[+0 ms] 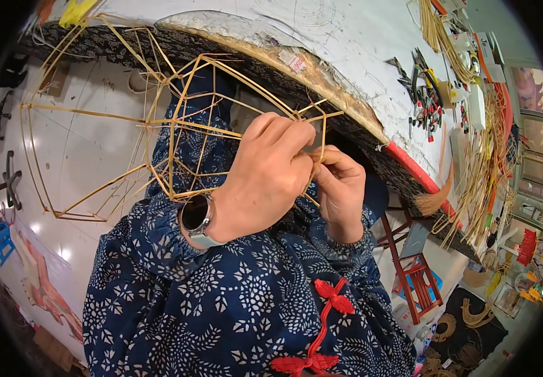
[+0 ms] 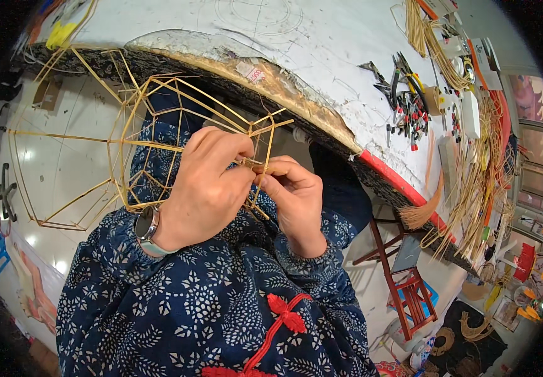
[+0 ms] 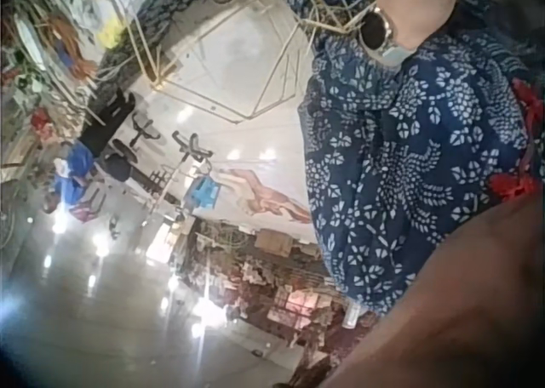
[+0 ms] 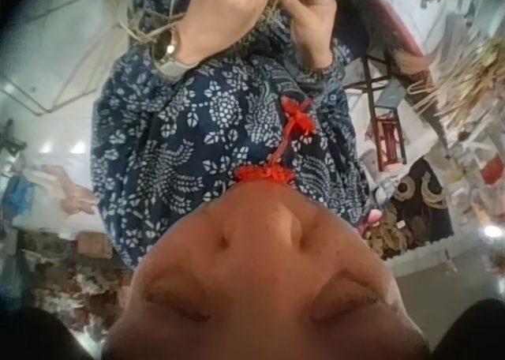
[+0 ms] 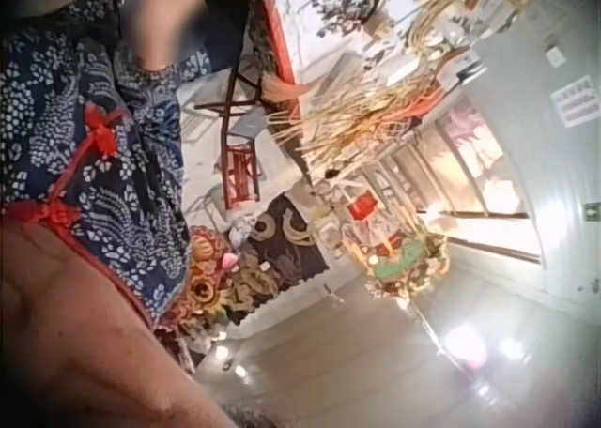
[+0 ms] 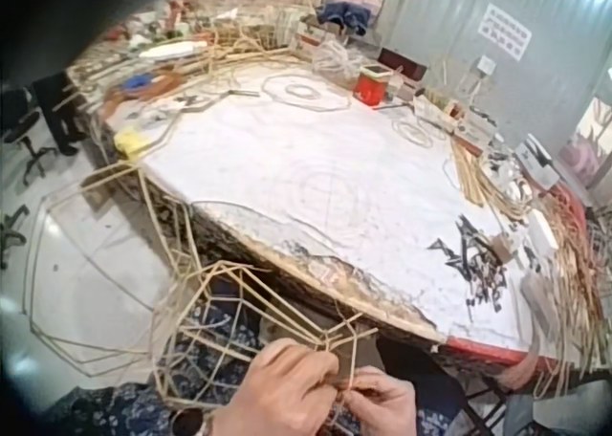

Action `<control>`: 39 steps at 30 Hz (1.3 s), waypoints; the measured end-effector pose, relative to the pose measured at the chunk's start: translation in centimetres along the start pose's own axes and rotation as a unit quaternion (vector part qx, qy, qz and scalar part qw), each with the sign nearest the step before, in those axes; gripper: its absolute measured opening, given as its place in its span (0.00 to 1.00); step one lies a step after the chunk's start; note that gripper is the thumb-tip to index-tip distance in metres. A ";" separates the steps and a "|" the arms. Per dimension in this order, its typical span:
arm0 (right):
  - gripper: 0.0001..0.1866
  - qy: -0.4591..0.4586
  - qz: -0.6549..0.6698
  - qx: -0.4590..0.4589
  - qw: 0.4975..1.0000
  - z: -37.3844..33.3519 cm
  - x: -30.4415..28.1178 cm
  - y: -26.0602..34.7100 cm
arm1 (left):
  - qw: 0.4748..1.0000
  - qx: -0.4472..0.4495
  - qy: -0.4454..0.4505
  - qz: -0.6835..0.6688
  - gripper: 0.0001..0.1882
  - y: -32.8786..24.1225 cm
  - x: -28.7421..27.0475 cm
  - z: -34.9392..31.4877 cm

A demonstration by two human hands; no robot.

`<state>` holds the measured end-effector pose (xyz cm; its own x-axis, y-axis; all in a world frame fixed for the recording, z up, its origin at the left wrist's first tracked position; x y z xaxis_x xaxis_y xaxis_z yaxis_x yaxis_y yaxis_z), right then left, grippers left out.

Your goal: Assembling a complex 3D bamboo structure by gluing and binding thin wooden sticks.

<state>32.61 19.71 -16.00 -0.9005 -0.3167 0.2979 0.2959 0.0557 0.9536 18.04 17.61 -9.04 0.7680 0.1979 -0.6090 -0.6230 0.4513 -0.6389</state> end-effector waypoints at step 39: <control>0.20 -0.450 -0.405 -0.118 0.787 21.7 -47.3 14.1 | 0.997 -0.047 -0.057 0.007 0.10 0.0 0.6 1.0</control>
<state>72.43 56.02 -15.64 -0.6546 0.6466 -0.3917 -0.5354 -0.0307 0.8441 18.63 18.59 -8.90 0.7682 0.3028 -0.5640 -0.6402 0.3649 -0.6761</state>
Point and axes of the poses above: each hand's wrist, its own z-axis towards the middle knuckle, its own x-axis out of the palm, y = z × x, the point moved 6 cm from there along z, towards the middle knuckle, and after that the axes turned 6 degrees about -x, right-handed, at the moved point
